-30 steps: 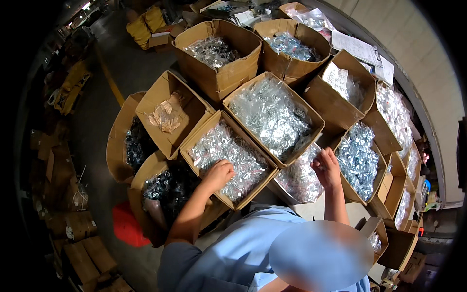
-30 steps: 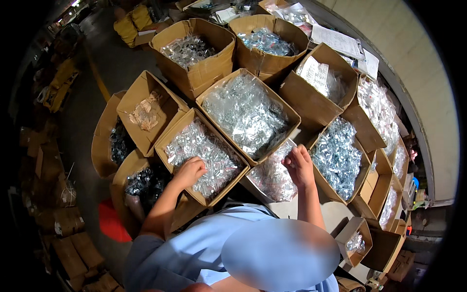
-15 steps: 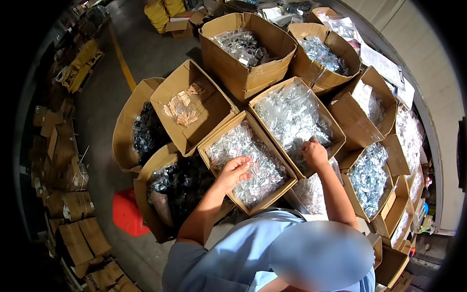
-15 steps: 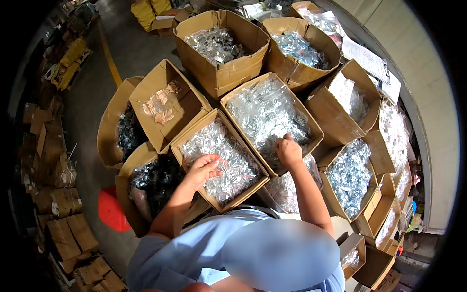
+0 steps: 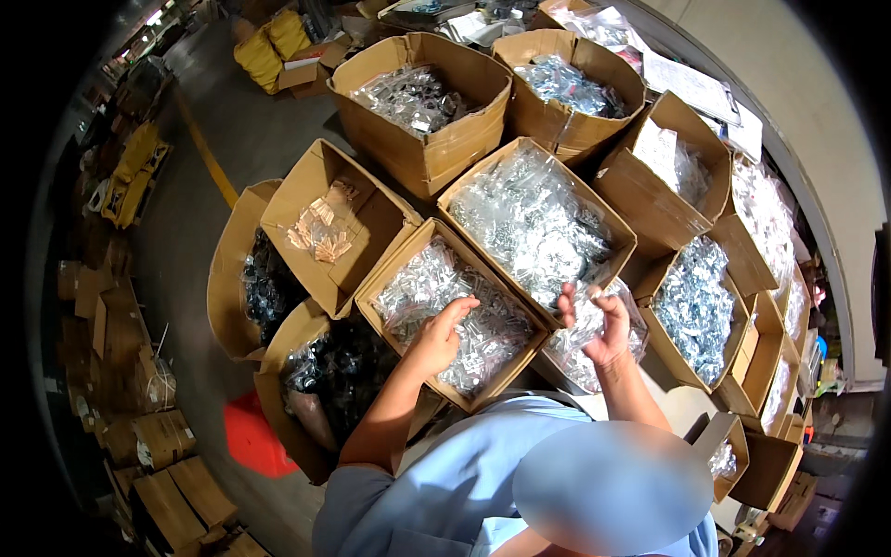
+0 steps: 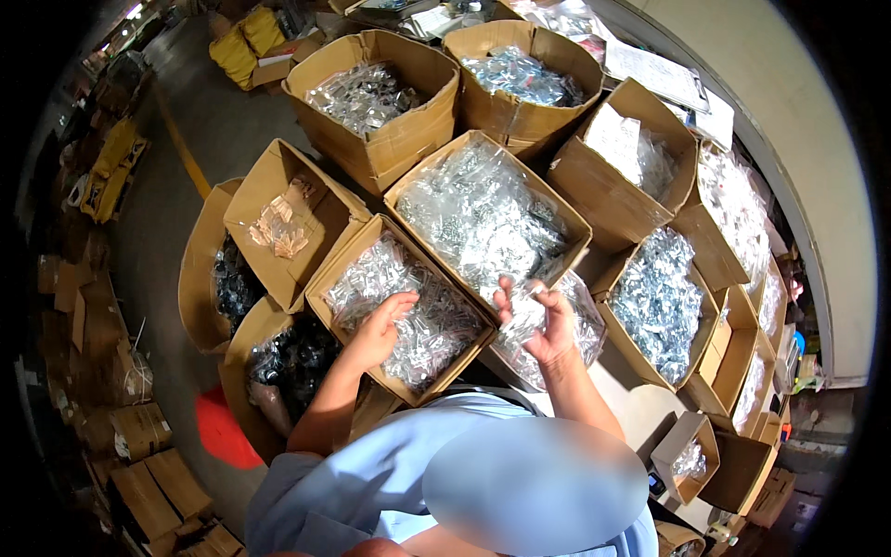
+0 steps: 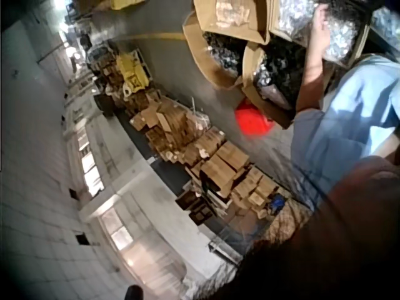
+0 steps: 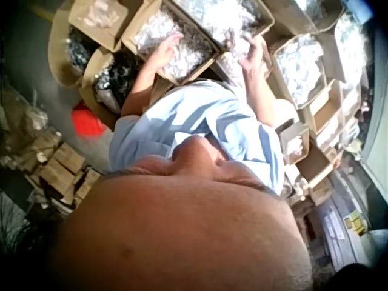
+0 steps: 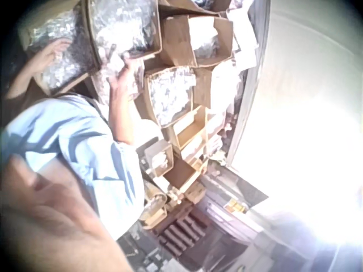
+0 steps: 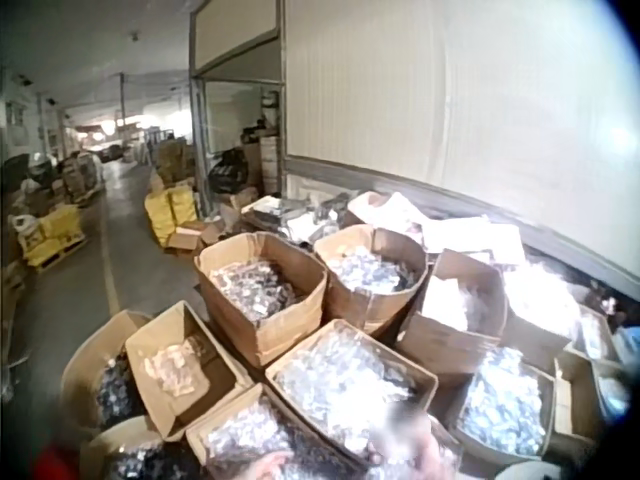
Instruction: The person sorts small metal and plastic hardware components into various boxes on a work table, using their hands and a small metal bowl to group and weigh specific items.
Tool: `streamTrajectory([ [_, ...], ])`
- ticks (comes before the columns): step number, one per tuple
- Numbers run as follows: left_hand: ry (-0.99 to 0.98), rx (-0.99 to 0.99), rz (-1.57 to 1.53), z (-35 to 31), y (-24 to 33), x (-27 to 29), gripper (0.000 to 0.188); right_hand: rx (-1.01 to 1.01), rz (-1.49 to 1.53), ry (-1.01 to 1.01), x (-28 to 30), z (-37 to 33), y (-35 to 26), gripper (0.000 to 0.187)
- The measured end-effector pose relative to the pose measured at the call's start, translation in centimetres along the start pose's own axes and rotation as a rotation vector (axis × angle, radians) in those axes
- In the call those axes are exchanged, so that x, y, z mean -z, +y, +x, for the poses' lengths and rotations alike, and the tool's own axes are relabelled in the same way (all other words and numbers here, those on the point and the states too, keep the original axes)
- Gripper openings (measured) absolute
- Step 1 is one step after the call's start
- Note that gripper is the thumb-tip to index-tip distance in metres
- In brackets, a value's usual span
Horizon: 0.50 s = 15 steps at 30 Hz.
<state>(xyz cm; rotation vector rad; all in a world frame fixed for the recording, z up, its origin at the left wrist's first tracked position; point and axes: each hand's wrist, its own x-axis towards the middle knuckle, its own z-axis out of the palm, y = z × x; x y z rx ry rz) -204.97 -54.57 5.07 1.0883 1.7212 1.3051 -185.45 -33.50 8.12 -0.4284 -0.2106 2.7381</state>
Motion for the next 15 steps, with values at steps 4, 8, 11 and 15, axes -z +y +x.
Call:
streamTrajectory([
  [4,-0.040,-0.021,-0.053,0.3,5.5,-1.5,0.049,-0.216,0.129,-0.066,1.8,-2.3,2.1,0.037],
  [8,-0.183,-0.269,-0.055,0.9,8.5,-7.0,0.047,-0.208,-0.119,0.053,2.0,-4.4,4.1,0.049],
  [11,-0.219,-0.576,0.243,1.8,8.8,-10.4,0.060,-0.274,-0.044,0.166,2.4,-6.1,3.7,0.041],
  [15,-0.148,-0.629,0.203,2.8,8.7,-11.4,0.057,-0.038,-0.250,0.092,4.9,-9.4,0.2,0.018],
])
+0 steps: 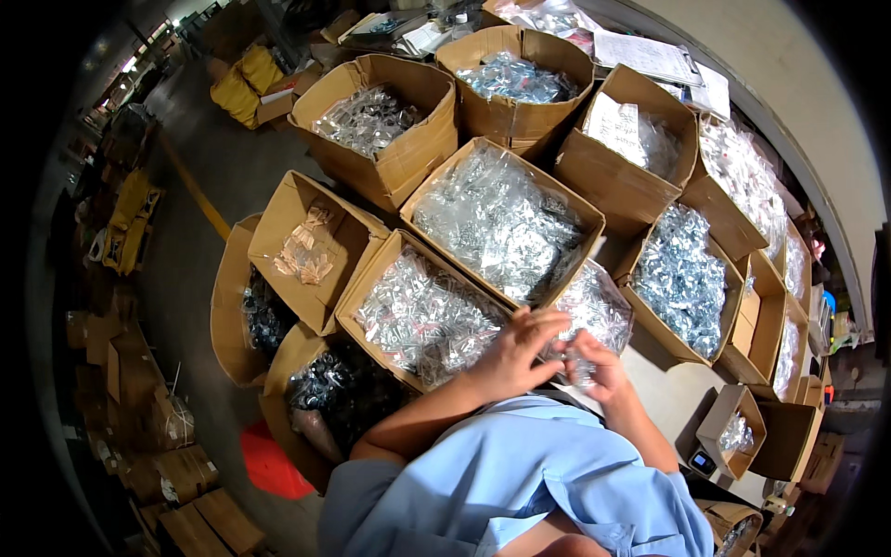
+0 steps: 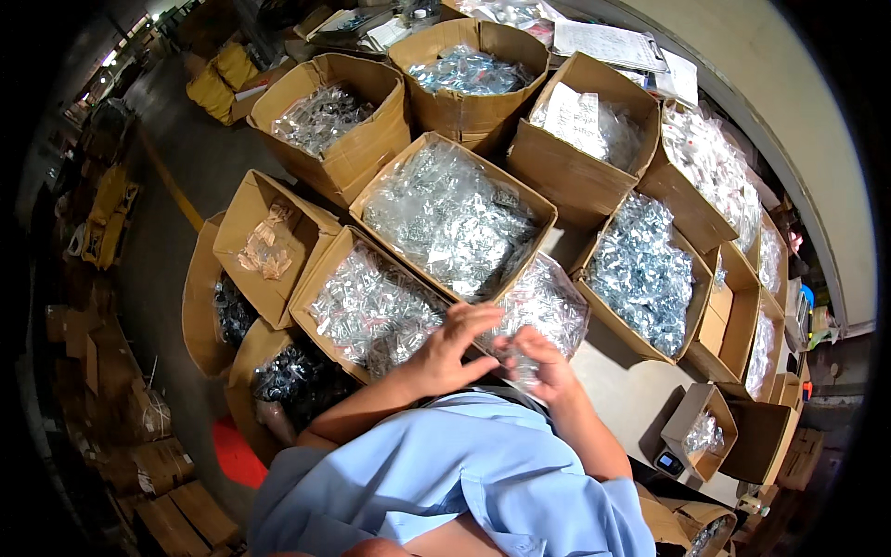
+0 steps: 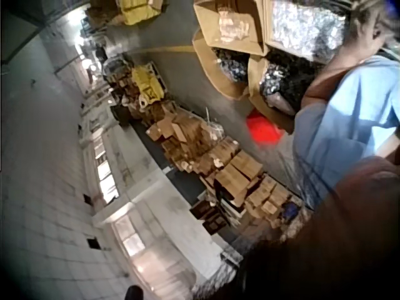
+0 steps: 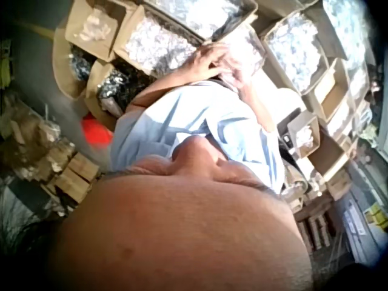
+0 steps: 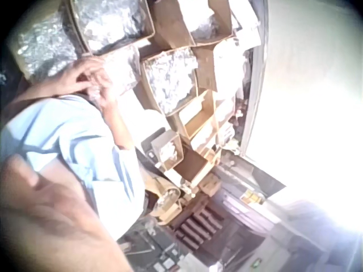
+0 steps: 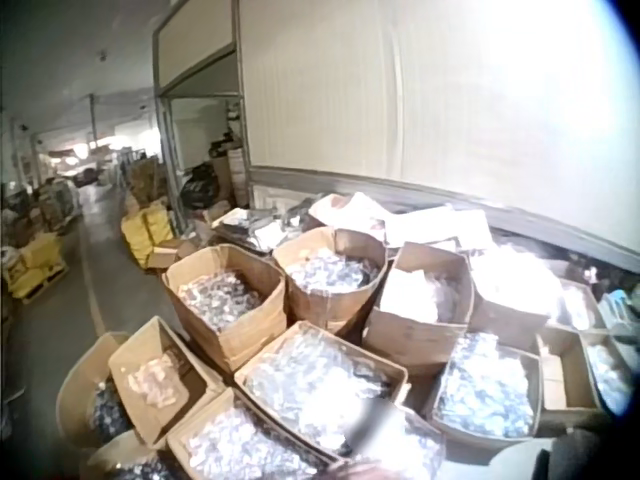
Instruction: The person sorts small metal and plastic hardware components into various boxes on a work table, using their hands and a small metal bowl to group and weigh specific items.
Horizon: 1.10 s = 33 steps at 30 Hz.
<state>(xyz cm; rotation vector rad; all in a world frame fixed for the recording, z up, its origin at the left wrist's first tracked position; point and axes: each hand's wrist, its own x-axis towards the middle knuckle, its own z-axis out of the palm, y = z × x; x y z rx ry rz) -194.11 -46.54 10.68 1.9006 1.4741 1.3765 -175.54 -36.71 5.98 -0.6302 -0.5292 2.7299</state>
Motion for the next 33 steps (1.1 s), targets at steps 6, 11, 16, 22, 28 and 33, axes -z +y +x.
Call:
streamTrajectory([
  [6,0.514,0.457,0.381,-2.3,-9.9,11.0,0.028,0.799,-0.543,1.126,1.5,-14.6,-10.2,0.046],
  [11,0.967,0.868,0.383,-11.6,-23.2,23.7,0.036,1.206,-0.981,1.958,28.2,-38.3,-16.9,0.046],
  [16,0.652,1.480,0.455,-19.2,-27.7,29.0,0.077,0.352,-1.238,2.353,25.1,-32.0,-18.2,0.064],
  [22,0.363,1.479,0.431,-15.0,-28.1,25.5,0.080,1.047,-1.813,1.455,11.9,-12.1,-21.6,0.043],
  [28,0.295,1.299,0.832,-14.8,-28.5,25.2,0.053,1.066,-2.033,0.378,-8.0,14.4,-23.1,0.035],
  [33,0.447,1.137,0.935,-15.6,-28.6,24.4,0.024,0.662,-2.244,0.193,-14.5,33.9,-26.6,0.027],
])
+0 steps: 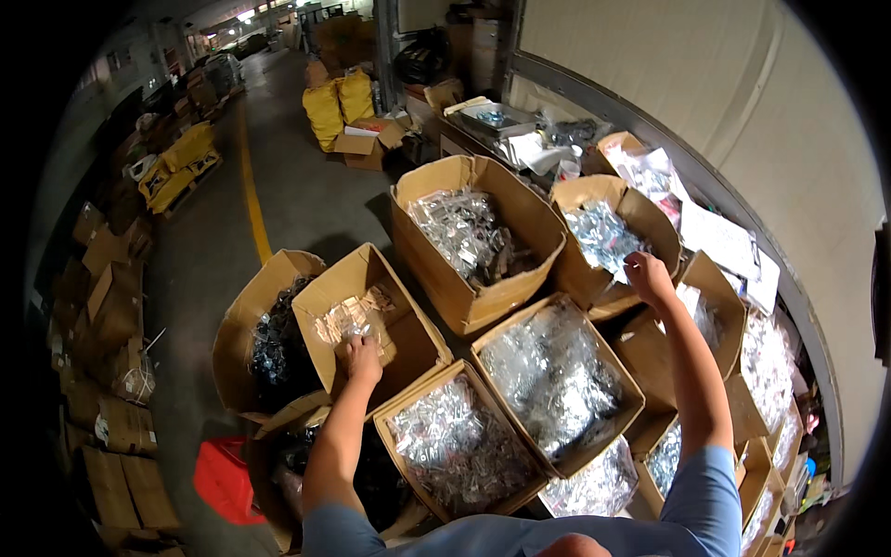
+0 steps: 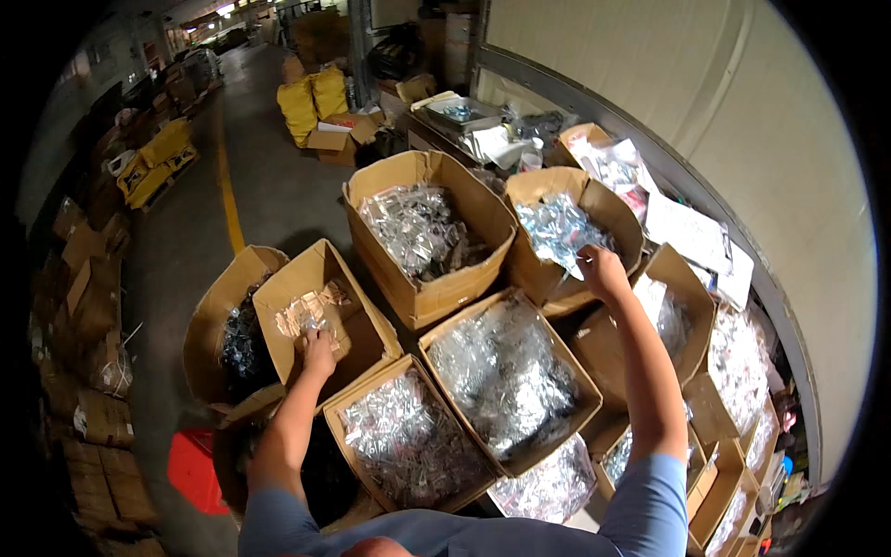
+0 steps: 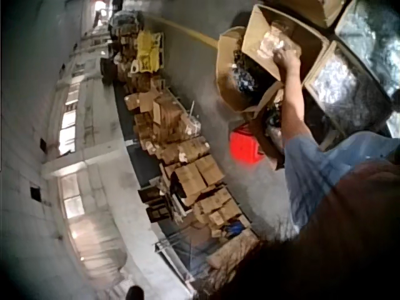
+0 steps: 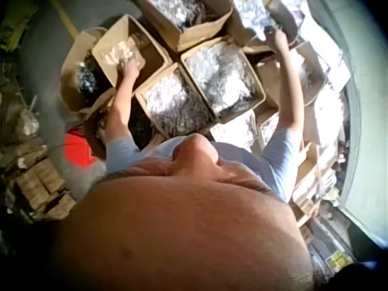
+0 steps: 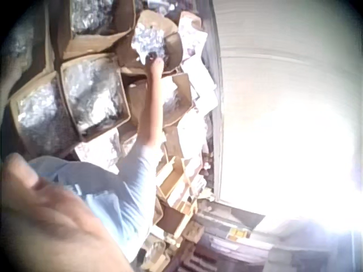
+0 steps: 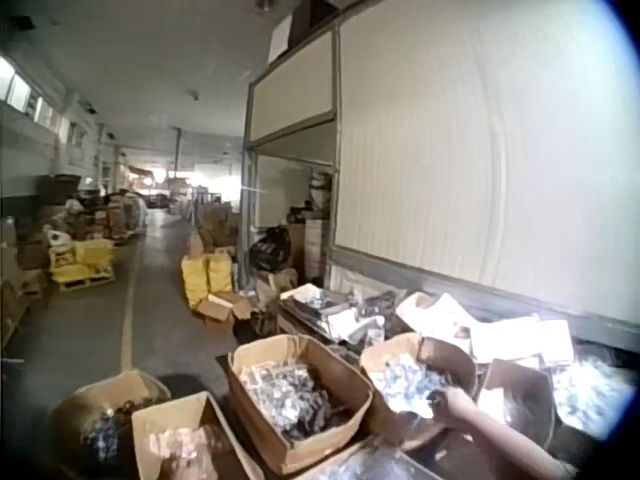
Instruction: The person sorts small metal and plastic hardware components into various boxes on a work table, using their hands and a small metal bowl to group and weigh specific items.
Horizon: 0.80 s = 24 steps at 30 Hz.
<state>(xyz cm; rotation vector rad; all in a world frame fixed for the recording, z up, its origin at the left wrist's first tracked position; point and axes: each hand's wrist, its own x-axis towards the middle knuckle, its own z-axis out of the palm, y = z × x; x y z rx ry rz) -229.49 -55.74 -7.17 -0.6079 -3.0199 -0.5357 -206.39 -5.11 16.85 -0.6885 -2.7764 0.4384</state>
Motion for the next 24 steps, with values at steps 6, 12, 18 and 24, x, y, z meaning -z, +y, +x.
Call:
streamTrajectory([
  [6,-0.117,0.045,-0.033,0.0,1.5,0.9,0.015,-0.258,-0.333,-0.001,-9.7,9.6,14.2,0.029],
  [12,-0.005,0.177,0.005,-0.3,0.0,1.5,0.039,-0.236,-0.304,-0.336,-10.9,11.3,13.7,0.028],
  [18,-0.147,0.423,0.191,-0.5,2.0,4.2,0.061,-0.316,-0.130,-0.257,-9.8,10.0,10.7,0.035],
  [24,-0.189,0.420,-0.003,1.3,1.0,3.6,0.056,-0.384,-0.212,-0.440,-7.8,9.1,12.6,0.058],
])
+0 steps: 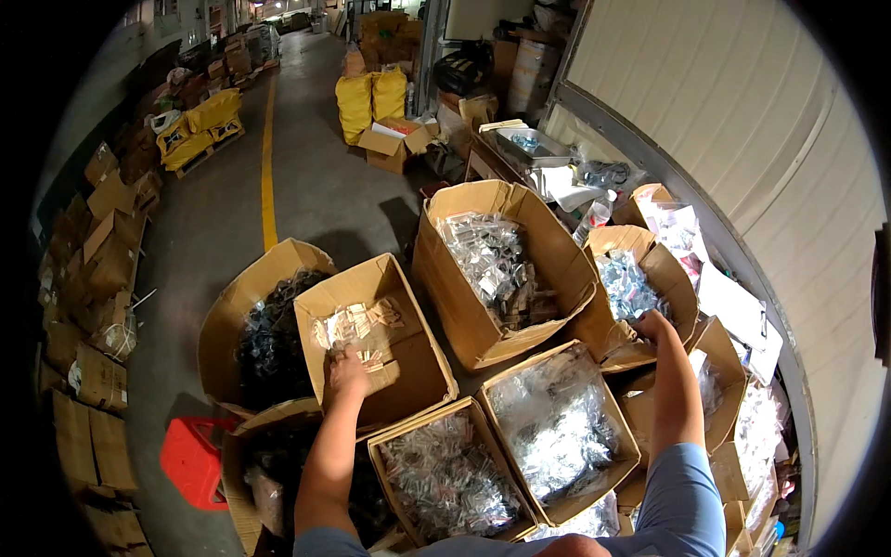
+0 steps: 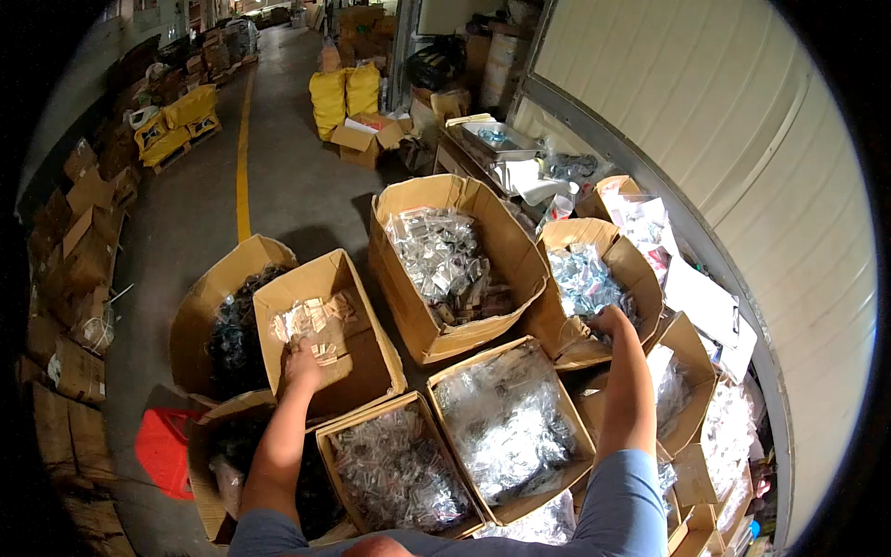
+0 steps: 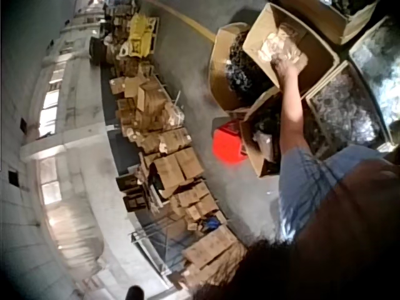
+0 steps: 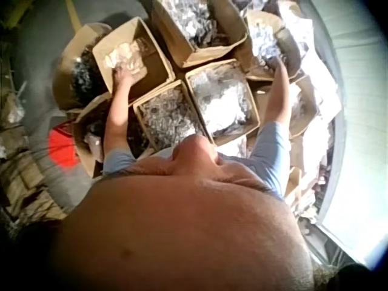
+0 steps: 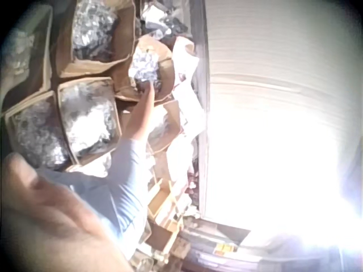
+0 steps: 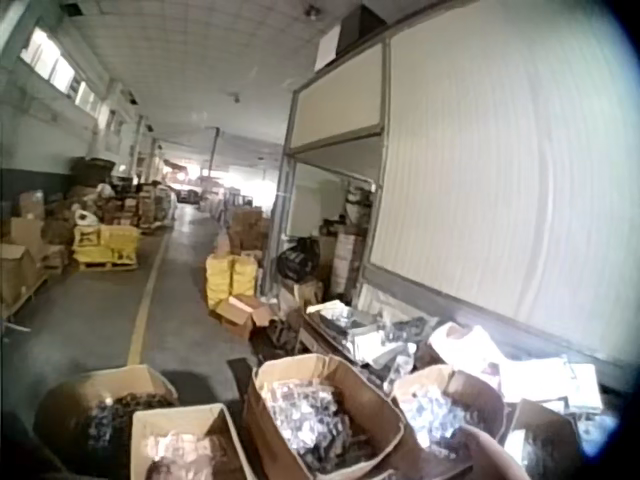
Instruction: The person sorts small metal and plastic hardware components into various boxes on a work table, using their hands and a small metal bowl to group and weigh specific items.
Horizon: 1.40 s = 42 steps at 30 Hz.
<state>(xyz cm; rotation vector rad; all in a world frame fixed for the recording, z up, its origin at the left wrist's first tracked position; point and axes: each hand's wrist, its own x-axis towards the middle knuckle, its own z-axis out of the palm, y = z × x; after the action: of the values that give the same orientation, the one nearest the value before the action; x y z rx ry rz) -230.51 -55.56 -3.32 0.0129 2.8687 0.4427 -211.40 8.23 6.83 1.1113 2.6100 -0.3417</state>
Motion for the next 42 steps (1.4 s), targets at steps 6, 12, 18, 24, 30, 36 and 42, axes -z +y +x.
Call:
streamTrajectory([
  [6,0.734,-0.437,-0.778,-1.2,2.5,5.7,0.019,-0.026,-0.248,0.146,0.8,-2.5,-3.4,0.049],
  [12,0.070,-0.847,-1.118,-2.6,20.1,15.7,0.015,0.053,0.175,0.805,1.1,-6.2,-4.1,0.024],
  [18,-0.144,-1.214,0.297,2.6,36.0,9.4,0.019,0.296,1.784,0.589,4.1,-14.4,-4.3,0.021],
  [24,-0.328,-1.081,0.772,8.8,39.0,-4.6,0.032,0.254,2.207,0.330,0.7,-27.9,-2.5,0.028],
  [30,-0.093,-1.051,0.480,1.0,40.6,0.3,0.025,-0.102,2.409,0.223,-10.7,-43.5,0.7,0.021],
  [36,-0.101,-0.975,0.272,3.3,37.0,2.4,0.015,-0.294,2.681,0.022,-19.5,-49.3,1.8,0.016],
  [42,-0.237,-0.961,-0.644,3.1,35.9,7.2,0.009,-0.210,2.610,0.115,-19.4,-53.0,2.2,0.024],
])
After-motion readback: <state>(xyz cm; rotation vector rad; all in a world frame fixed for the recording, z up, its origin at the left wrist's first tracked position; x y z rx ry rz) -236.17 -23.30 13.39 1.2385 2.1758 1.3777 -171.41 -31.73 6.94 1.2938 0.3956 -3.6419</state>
